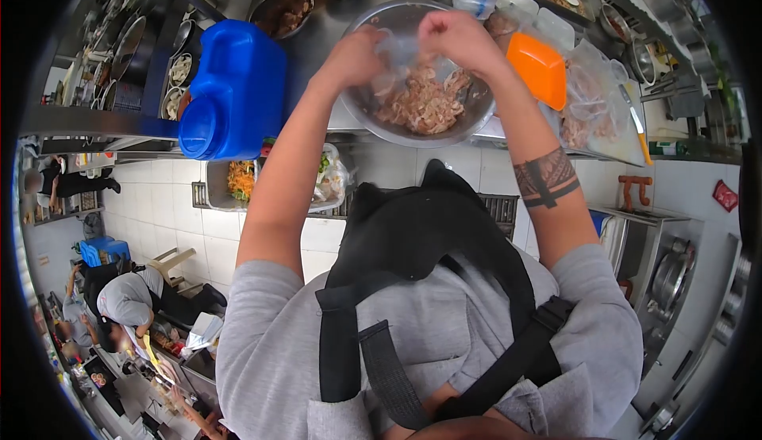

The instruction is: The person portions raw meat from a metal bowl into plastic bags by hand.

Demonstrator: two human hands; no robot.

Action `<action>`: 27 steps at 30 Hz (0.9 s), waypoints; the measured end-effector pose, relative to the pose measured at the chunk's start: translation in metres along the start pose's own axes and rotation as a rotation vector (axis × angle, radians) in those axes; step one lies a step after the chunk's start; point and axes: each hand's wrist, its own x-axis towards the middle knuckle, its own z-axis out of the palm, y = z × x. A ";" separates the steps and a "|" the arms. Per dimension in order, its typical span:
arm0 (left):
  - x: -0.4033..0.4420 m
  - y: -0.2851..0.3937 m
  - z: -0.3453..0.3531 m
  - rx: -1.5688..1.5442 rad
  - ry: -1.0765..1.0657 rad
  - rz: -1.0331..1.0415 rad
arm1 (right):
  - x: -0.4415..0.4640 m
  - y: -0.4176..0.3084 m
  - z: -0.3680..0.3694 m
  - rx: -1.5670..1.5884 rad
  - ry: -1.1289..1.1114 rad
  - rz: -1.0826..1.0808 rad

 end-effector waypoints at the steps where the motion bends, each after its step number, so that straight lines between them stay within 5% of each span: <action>1: 0.001 -0.001 0.003 -0.027 0.027 0.001 | 0.004 -0.007 0.018 -0.129 0.218 -0.141; 2: 0.004 -0.003 0.005 -0.053 0.054 0.002 | 0.005 -0.013 0.028 -0.257 0.436 -0.284; 8: 0.012 -0.009 0.001 -0.307 0.034 -0.129 | 0.006 0.006 0.015 -0.275 0.411 -0.260; 11: 0.014 -0.008 0.001 -0.478 0.090 -0.199 | 0.005 0.041 0.023 -0.184 0.344 0.059; 15: 0.018 -0.007 0.008 -0.496 0.157 -0.145 | 0.014 0.098 0.075 -0.321 0.457 -0.130; 17: 0.020 -0.011 0.012 -0.458 0.186 -0.138 | 0.019 0.102 0.079 0.467 0.260 0.159; 18: 0.019 -0.010 0.011 -0.457 0.185 -0.140 | 0.017 0.100 0.077 0.469 0.260 0.160; 21: 0.015 -0.008 0.008 -0.499 0.167 -0.177 | 0.011 0.099 0.065 0.280 0.290 0.196; 23: 0.010 -0.006 0.006 -0.494 0.151 -0.191 | 0.008 0.104 0.063 -0.257 0.242 0.171; 24: 0.008 -0.005 0.004 -0.493 0.152 -0.193 | 0.009 0.112 0.069 -0.256 0.240 0.171; 27: 0.005 -0.004 -0.001 -0.399 0.194 -0.162 | 0.015 0.141 0.092 -0.699 0.307 -0.200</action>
